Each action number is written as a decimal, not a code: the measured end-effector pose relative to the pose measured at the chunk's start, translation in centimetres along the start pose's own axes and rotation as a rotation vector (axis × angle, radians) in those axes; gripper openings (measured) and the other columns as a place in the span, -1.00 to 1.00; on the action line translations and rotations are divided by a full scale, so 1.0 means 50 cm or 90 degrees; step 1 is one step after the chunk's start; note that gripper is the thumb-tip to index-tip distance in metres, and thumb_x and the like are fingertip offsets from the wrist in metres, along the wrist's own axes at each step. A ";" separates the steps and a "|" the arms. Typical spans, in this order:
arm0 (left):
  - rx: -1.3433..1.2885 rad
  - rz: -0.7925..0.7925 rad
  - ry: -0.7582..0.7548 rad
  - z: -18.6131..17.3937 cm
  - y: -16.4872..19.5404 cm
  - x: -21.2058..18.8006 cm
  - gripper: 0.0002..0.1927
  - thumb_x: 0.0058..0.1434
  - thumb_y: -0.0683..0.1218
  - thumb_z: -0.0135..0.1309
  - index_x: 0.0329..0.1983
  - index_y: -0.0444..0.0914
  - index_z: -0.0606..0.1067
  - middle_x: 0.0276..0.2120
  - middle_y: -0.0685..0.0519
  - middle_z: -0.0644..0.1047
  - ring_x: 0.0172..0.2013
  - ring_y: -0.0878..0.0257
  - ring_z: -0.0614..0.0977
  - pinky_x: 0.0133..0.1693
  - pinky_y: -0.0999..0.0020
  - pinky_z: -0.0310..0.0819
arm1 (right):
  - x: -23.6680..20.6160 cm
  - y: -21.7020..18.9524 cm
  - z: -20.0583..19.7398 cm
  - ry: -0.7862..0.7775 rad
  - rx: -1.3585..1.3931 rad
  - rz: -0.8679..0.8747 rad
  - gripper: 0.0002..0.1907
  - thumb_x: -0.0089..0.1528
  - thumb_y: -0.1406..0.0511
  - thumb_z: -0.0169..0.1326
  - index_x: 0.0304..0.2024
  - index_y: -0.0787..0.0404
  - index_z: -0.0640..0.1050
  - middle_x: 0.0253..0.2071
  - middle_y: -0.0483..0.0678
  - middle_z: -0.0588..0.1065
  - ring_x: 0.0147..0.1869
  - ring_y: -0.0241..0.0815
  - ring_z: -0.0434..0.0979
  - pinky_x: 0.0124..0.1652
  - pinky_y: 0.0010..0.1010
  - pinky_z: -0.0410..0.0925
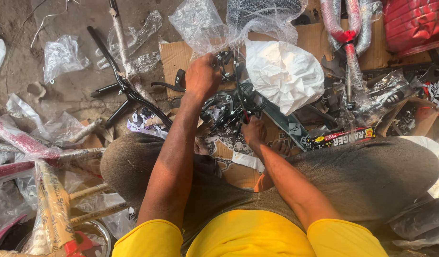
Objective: The person unpacks bicycle brake levers from plastic packaging and attaches them to a handlebar using a screwdriver. The person then attaches a handlebar grip to the handlebar.
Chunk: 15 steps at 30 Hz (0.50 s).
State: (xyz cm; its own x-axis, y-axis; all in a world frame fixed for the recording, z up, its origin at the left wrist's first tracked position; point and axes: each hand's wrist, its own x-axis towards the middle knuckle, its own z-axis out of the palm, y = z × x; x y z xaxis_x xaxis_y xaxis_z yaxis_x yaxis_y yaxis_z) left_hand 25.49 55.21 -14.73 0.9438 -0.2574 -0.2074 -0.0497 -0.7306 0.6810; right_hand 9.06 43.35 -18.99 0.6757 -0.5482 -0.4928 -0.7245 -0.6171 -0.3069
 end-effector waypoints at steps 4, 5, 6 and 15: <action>0.017 0.007 -0.015 -0.001 0.001 -0.002 -0.80 0.20 -0.07 0.16 -0.14 -0.22 0.58 -0.20 -0.20 0.62 -0.11 -0.15 0.64 -0.07 -0.02 0.48 | 0.001 -0.007 -0.011 0.012 -0.007 -0.014 -0.65 0.22 0.01 0.21 -0.24 0.15 0.62 -0.37 0.13 0.59 -0.26 0.12 0.61 -0.22 -0.03 0.42; 0.025 0.017 -0.012 -0.003 0.002 -0.002 -0.80 0.20 -0.07 0.16 -0.14 -0.22 0.58 -0.21 -0.20 0.62 -0.12 -0.16 0.64 -0.07 -0.02 0.48 | 0.004 -0.007 -0.013 0.014 0.004 -0.027 -0.66 0.24 0.01 0.19 -0.25 0.13 0.63 -0.40 0.12 0.58 -0.30 0.09 0.61 -0.24 -0.03 0.42; 0.033 0.025 -0.014 -0.004 0.003 -0.001 -0.80 0.20 -0.07 0.16 -0.14 -0.22 0.58 -0.21 -0.21 0.62 -0.12 -0.17 0.64 -0.08 -0.03 0.48 | 0.007 -0.006 -0.015 -0.011 0.070 0.003 -0.60 0.28 -0.02 0.17 -0.28 0.18 0.65 -0.43 0.12 0.58 -0.36 0.03 0.58 -0.28 -0.06 0.40; 0.015 0.059 -0.033 -0.007 0.019 0.002 -0.76 0.18 -0.06 0.14 -0.13 -0.26 0.56 -0.24 -0.23 0.62 -0.16 -0.19 0.64 -0.10 -0.04 0.49 | 0.075 -0.069 -0.113 -0.151 0.760 0.090 -0.63 0.36 0.10 -0.03 -0.16 0.25 0.63 -0.45 0.01 0.51 -0.58 -0.27 0.41 -0.53 -0.36 0.35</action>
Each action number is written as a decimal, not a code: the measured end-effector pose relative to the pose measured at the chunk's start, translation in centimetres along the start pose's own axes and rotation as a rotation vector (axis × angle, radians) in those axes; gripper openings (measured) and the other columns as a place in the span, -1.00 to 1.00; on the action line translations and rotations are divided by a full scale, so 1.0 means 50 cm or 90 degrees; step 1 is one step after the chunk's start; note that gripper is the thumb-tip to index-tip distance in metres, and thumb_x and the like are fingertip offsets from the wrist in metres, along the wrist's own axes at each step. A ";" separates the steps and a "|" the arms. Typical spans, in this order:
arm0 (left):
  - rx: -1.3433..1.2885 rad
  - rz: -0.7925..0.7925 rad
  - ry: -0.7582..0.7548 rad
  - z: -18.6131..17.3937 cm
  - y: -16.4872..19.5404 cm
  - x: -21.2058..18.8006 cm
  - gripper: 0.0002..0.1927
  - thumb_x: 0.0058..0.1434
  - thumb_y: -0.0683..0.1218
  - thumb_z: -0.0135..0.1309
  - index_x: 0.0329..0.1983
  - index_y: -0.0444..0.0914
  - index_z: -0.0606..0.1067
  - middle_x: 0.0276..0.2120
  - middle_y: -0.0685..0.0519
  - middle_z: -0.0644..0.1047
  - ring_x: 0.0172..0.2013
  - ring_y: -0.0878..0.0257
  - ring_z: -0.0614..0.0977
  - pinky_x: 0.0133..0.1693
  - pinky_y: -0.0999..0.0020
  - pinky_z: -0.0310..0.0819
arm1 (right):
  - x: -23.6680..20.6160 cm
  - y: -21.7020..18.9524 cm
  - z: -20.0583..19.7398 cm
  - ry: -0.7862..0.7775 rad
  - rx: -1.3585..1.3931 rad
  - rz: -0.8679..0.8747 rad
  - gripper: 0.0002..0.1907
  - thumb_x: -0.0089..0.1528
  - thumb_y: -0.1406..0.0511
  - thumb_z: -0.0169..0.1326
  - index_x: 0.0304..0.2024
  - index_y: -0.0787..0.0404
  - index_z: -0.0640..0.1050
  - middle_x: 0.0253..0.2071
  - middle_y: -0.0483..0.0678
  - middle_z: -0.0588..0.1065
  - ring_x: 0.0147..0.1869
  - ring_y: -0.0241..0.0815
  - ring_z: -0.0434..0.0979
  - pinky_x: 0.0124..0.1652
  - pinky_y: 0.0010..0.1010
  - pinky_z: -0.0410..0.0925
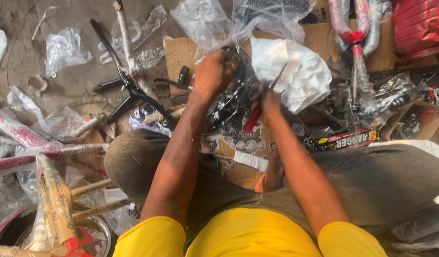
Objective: The person unpacks bicycle brake levers from plastic packaging and attaches them to a handlebar using a screwdriver. The person then attaches a handlebar grip to the handlebar.
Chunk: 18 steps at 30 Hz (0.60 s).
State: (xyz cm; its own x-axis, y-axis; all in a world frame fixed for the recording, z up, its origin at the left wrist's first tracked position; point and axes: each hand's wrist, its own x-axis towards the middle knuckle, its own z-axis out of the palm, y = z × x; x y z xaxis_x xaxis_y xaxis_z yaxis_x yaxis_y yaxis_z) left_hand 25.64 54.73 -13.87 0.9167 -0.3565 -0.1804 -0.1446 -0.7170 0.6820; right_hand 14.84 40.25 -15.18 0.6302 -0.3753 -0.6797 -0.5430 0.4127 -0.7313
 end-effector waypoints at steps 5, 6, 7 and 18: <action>0.007 0.039 0.024 0.000 0.001 -0.001 -0.78 0.14 -0.09 0.11 -0.18 -0.27 0.57 -0.25 -0.25 0.61 -0.17 -0.21 0.63 -0.12 -0.06 0.48 | 0.001 -0.076 -0.014 -0.115 0.190 0.037 -0.73 0.29 0.32 -0.01 -0.02 0.14 0.62 -0.22 -0.03 0.60 -0.57 -0.34 0.38 -0.50 -0.44 0.36; 0.009 0.036 0.027 0.000 0.000 -0.001 -0.79 0.14 -0.09 0.09 -0.20 -0.26 0.57 -0.26 -0.25 0.61 -0.18 -0.22 0.62 -0.12 -0.07 0.48 | 0.000 -0.074 -0.014 -0.160 0.231 0.042 -0.72 0.27 0.37 0.00 0.00 0.10 0.61 -0.13 -0.05 0.66 -0.55 -0.36 0.39 -0.47 -0.46 0.37; 0.009 0.029 0.030 0.000 -0.002 -0.001 -0.80 0.15 -0.10 0.07 -0.21 -0.26 0.58 -0.26 -0.25 0.61 -0.18 -0.22 0.62 -0.12 -0.08 0.47 | 0.000 -0.066 -0.012 -0.151 0.140 0.000 -0.75 0.26 0.39 0.02 -0.03 0.15 0.62 -0.16 -0.04 0.65 -0.56 -0.35 0.39 -0.49 -0.46 0.36; -0.013 0.022 0.016 0.005 -0.010 0.001 -0.76 0.16 -0.11 0.07 -0.14 -0.29 0.55 -0.27 -0.27 0.61 -0.18 -0.21 0.62 -0.12 -0.08 0.47 | -0.046 0.103 0.038 0.081 -0.048 0.139 -0.72 0.22 0.16 0.15 -0.44 0.19 0.45 -0.62 -0.05 0.42 -0.71 -0.20 0.30 -0.70 -0.32 0.25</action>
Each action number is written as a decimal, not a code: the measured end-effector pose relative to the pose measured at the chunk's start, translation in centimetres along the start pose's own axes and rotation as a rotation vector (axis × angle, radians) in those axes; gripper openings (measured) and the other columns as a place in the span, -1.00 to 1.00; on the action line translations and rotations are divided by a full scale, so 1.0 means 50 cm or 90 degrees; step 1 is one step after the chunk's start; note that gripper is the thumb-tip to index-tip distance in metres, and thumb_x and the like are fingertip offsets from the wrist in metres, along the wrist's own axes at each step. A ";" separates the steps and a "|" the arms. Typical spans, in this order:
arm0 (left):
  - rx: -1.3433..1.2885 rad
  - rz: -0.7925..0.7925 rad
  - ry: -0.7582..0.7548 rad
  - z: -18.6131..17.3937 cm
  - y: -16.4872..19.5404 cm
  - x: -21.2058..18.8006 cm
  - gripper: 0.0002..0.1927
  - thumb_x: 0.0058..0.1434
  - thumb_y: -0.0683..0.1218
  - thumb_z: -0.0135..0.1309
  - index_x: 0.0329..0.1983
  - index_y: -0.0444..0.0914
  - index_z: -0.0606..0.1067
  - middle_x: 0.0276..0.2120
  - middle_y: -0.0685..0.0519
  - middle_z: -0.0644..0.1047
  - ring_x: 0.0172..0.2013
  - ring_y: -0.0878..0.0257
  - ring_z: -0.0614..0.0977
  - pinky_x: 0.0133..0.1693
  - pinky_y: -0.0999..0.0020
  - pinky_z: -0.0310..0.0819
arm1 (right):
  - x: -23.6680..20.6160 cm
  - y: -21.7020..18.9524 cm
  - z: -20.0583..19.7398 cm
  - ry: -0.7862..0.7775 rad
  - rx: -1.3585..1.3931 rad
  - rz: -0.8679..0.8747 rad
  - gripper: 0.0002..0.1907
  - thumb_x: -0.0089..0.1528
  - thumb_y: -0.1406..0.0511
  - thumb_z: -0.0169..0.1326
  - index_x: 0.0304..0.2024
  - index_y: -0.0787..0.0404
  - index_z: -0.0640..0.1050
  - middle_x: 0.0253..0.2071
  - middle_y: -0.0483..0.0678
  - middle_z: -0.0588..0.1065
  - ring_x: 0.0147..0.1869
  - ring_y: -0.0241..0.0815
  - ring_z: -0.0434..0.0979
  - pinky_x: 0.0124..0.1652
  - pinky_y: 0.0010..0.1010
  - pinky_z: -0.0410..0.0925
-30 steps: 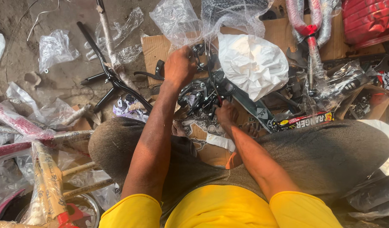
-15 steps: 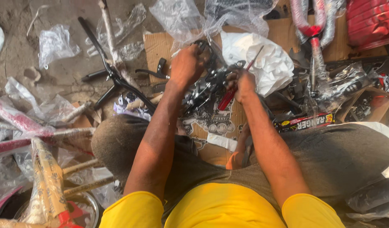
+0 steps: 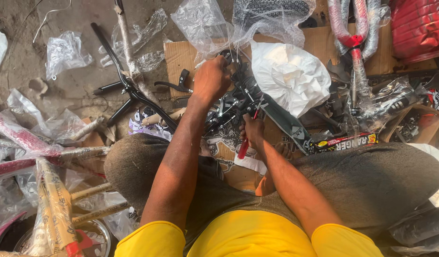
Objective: The person unpacks bicycle brake levers from plastic packaging and attaches them to a handlebar using a screwdriver. The person then attaches a handlebar grip to the handlebar.
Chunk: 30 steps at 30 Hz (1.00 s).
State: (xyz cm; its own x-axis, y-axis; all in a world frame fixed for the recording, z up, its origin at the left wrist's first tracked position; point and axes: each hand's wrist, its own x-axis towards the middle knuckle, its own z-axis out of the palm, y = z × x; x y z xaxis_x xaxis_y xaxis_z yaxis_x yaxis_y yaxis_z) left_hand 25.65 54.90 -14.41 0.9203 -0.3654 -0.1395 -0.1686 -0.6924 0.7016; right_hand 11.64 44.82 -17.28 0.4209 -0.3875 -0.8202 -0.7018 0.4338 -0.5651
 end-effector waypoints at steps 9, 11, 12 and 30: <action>0.047 -0.019 -0.043 0.009 -0.002 -0.003 -0.81 0.22 -0.08 0.11 -0.15 -0.24 0.58 -0.23 -0.21 0.62 -0.14 -0.17 0.63 -0.07 -0.03 0.47 | 0.031 -0.033 0.003 -0.080 0.180 -0.112 -0.78 0.11 0.25 0.33 -0.41 0.11 0.50 -0.60 -0.14 0.41 -0.67 -0.28 0.31 -0.62 -0.37 0.24; 0.041 -0.013 -0.041 0.010 -0.002 -0.006 -0.80 0.22 -0.06 0.12 -0.16 -0.23 0.58 -0.22 -0.20 0.63 -0.13 -0.16 0.63 -0.06 -0.02 0.47 | 0.041 -0.041 0.002 -0.065 0.209 -0.096 -0.79 0.08 0.30 0.33 -0.40 0.10 0.50 -0.60 -0.17 0.41 -0.66 -0.30 0.29 -0.61 -0.40 0.22; 0.022 -0.004 -0.035 0.011 -0.002 -0.007 -0.80 0.19 -0.06 0.13 -0.17 -0.24 0.58 -0.21 -0.19 0.63 -0.13 -0.15 0.63 -0.08 -0.02 0.47 | 0.046 -0.044 0.000 -0.059 0.219 -0.050 -0.78 0.07 0.30 0.33 -0.42 0.10 0.49 -0.61 -0.17 0.39 -0.67 -0.31 0.28 -0.62 -0.40 0.23; 0.014 0.017 -0.048 0.019 0.011 -0.009 -0.74 0.13 -0.09 0.13 -0.11 -0.25 0.55 -0.19 -0.26 0.60 -0.12 -0.22 0.61 -0.09 -0.08 0.46 | 0.015 -0.202 -0.037 -0.213 0.219 -0.039 -0.66 0.23 0.02 0.00 -0.27 0.10 0.58 -0.47 -0.05 0.56 -0.64 -0.36 0.37 -0.57 -0.44 0.32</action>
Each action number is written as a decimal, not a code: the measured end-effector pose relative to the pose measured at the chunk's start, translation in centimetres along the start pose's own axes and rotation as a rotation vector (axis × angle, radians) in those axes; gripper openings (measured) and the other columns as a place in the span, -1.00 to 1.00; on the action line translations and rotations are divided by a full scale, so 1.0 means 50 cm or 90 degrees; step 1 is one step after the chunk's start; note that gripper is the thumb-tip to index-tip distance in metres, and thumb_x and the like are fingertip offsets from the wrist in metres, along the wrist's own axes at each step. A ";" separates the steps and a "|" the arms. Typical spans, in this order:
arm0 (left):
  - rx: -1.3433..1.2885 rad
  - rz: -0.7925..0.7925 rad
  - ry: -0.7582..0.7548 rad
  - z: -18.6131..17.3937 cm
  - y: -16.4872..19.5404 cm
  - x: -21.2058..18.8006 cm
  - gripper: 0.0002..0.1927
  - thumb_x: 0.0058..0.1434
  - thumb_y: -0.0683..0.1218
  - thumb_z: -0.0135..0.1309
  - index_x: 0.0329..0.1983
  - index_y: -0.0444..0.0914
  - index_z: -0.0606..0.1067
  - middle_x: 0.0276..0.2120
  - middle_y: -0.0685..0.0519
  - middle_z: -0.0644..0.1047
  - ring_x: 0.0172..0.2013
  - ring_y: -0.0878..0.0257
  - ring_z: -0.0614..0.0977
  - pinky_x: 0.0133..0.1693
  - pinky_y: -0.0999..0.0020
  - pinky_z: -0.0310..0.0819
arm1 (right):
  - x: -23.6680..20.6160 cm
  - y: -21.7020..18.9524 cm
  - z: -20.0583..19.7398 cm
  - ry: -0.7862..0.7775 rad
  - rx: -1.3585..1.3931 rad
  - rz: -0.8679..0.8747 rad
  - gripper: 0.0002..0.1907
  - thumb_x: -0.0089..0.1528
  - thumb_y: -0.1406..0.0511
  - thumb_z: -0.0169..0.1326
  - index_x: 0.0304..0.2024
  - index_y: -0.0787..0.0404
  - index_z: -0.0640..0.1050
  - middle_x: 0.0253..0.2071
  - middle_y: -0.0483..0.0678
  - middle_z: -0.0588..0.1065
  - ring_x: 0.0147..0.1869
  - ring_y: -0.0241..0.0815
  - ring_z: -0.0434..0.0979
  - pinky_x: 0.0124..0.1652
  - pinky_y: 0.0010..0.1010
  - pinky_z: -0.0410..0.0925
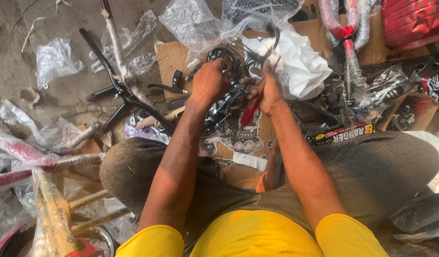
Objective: The person unpacks bicycle brake levers from plastic packaging and attaches them to a handlebar using a screwdriver. The person then attaches a handlebar grip to the handlebar.
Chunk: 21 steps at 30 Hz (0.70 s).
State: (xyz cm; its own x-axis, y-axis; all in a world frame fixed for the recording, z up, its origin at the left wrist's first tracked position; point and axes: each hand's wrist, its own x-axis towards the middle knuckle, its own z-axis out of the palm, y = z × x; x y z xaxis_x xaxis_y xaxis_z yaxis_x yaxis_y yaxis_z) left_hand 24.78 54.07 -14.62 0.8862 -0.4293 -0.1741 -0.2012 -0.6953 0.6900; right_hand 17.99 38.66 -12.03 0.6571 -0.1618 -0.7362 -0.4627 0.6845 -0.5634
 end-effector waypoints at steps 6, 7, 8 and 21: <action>0.010 0.002 -0.006 0.004 -0.006 -0.002 -0.79 0.19 -0.10 0.09 -0.14 -0.25 0.55 -0.21 -0.25 0.61 -0.12 -0.23 0.62 -0.08 -0.10 0.46 | 0.015 0.073 -0.013 0.173 -0.319 -0.095 -0.80 0.27 0.22 0.15 -0.24 0.24 0.54 -0.48 -0.02 0.50 -0.71 -0.35 0.27 -0.68 -0.42 0.18; 0.011 0.004 -0.005 0.006 -0.007 -0.002 -0.79 0.18 -0.10 0.08 -0.15 -0.25 0.56 -0.21 -0.24 0.61 -0.12 -0.23 0.62 -0.08 -0.10 0.47 | 0.016 0.099 -0.008 0.208 -0.357 -0.120 -0.79 0.23 0.23 0.22 -0.27 0.25 0.54 -0.50 -0.01 0.50 -0.70 -0.35 0.31 -0.67 -0.44 0.21; 0.015 -0.001 -0.010 0.007 -0.008 -0.003 -0.79 0.18 -0.08 0.10 -0.15 -0.26 0.55 -0.21 -0.25 0.61 -0.13 -0.24 0.62 -0.09 -0.10 0.46 | 0.017 0.125 0.001 0.243 -0.395 -0.145 -0.77 0.19 0.23 0.29 -0.30 0.25 0.55 -0.52 -0.01 0.50 -0.69 -0.34 0.34 -0.65 -0.46 0.24; 0.031 -0.018 -0.017 -0.002 -0.028 -0.001 -0.79 0.21 -0.08 0.02 -0.16 -0.23 0.56 -0.23 -0.23 0.60 -0.13 -0.20 0.61 -0.09 -0.07 0.45 | 0.037 0.105 -0.004 0.077 -0.118 0.083 -0.84 0.11 0.36 0.32 -0.41 0.23 0.56 -0.55 -0.12 0.47 -0.63 -0.40 0.31 -0.63 -0.53 0.25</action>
State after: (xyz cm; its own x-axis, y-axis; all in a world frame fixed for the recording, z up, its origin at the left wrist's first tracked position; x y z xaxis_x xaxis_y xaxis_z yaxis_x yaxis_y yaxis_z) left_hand 25.07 55.12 -15.52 0.8808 -0.4232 -0.2124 -0.1962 -0.7345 0.6496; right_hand 16.66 41.79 -16.44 0.5143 -0.1722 -0.8401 -0.6470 0.5650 -0.5120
